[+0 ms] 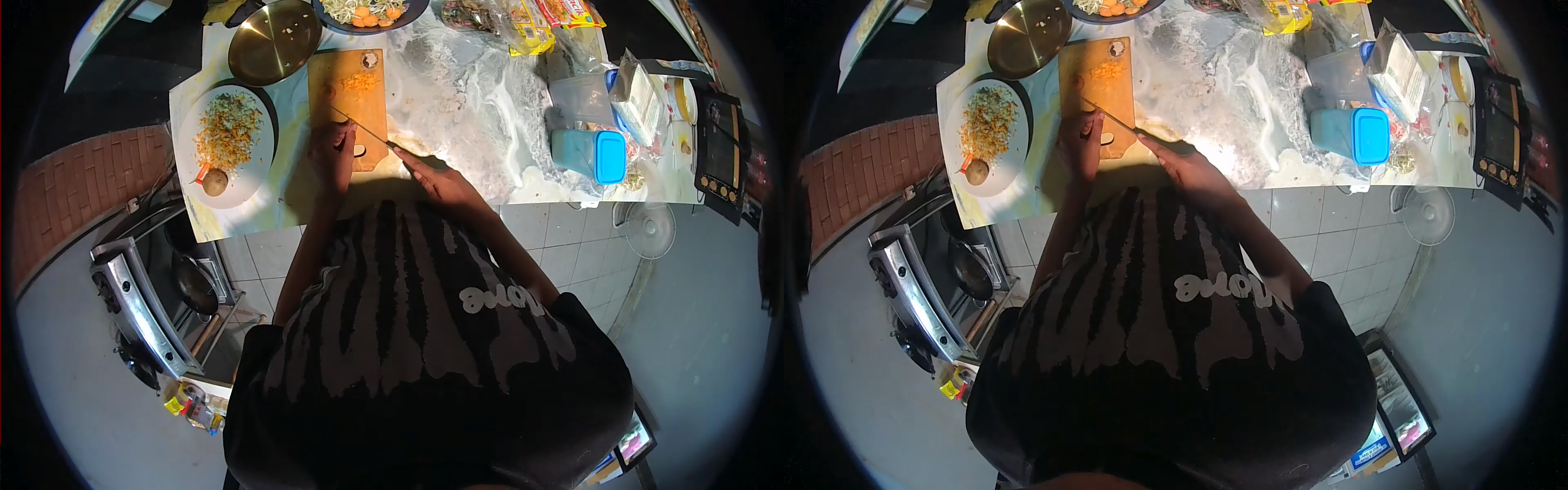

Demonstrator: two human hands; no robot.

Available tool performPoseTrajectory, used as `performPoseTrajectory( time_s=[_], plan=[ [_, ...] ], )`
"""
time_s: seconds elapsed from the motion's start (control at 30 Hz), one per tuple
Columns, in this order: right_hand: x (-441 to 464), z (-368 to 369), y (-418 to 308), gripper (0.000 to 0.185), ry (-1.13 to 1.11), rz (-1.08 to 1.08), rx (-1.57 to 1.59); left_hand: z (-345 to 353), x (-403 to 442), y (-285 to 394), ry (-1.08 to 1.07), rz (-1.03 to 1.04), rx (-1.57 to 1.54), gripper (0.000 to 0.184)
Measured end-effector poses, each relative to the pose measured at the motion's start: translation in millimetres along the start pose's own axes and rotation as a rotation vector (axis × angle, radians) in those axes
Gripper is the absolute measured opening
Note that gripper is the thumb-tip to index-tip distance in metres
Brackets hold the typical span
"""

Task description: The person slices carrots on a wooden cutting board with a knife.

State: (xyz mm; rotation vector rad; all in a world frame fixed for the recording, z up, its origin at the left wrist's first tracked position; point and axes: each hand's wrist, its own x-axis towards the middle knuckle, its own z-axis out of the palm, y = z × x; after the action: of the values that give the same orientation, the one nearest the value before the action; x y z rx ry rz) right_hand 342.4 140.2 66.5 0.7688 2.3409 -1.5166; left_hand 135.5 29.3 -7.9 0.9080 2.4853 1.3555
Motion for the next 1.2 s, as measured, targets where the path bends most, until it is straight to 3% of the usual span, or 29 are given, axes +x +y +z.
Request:
performPoseTrajectory(
  time_s=[0.13,0.23,0.33,0.43,0.53,0.63,0.7,0.83,1.2],
  plan=[
    [1,2,4,0.051,-0.031,0.028,0.028,0,1,-2,-0.023,0.004,-0.021,0.009],
    [2,2,4,0.052,0.046,-0.065,0.069,-1,0,0,-0.011,0.022,-0.005,0.009],
    [5,-1,2,0.053,-0.010,0.031,-0.055,0,0,-3,0.003,0.042,-0.001,0.009],
    [9,3,7,0.053,0.077,0.027,-0.223,3,-2,-5,0.011,0.016,-0.043,0.011],
    [12,9,14,0.056,0.171,-0.092,-0.139,2,-3,-7,0.047,0.156,0.055,0.012],
    [10,7,8,0.057,0.195,-0.172,-0.060,0,-2,-2,0.044,0.137,0.083,0.012],
    [5,-2,-3,0.054,-0.048,0.064,-0.091,0,-3,2,0.048,0.097,0.078,0.011],
    [5,5,4,0.054,-0.057,0.071,-0.072,0,-2,6,0.064,0.094,0.073,0.010],
    [7,16,16,0.051,0.219,-0.249,-0.032,1,0,-1,0.028,0.112,0.069,0.008]
  ],
)
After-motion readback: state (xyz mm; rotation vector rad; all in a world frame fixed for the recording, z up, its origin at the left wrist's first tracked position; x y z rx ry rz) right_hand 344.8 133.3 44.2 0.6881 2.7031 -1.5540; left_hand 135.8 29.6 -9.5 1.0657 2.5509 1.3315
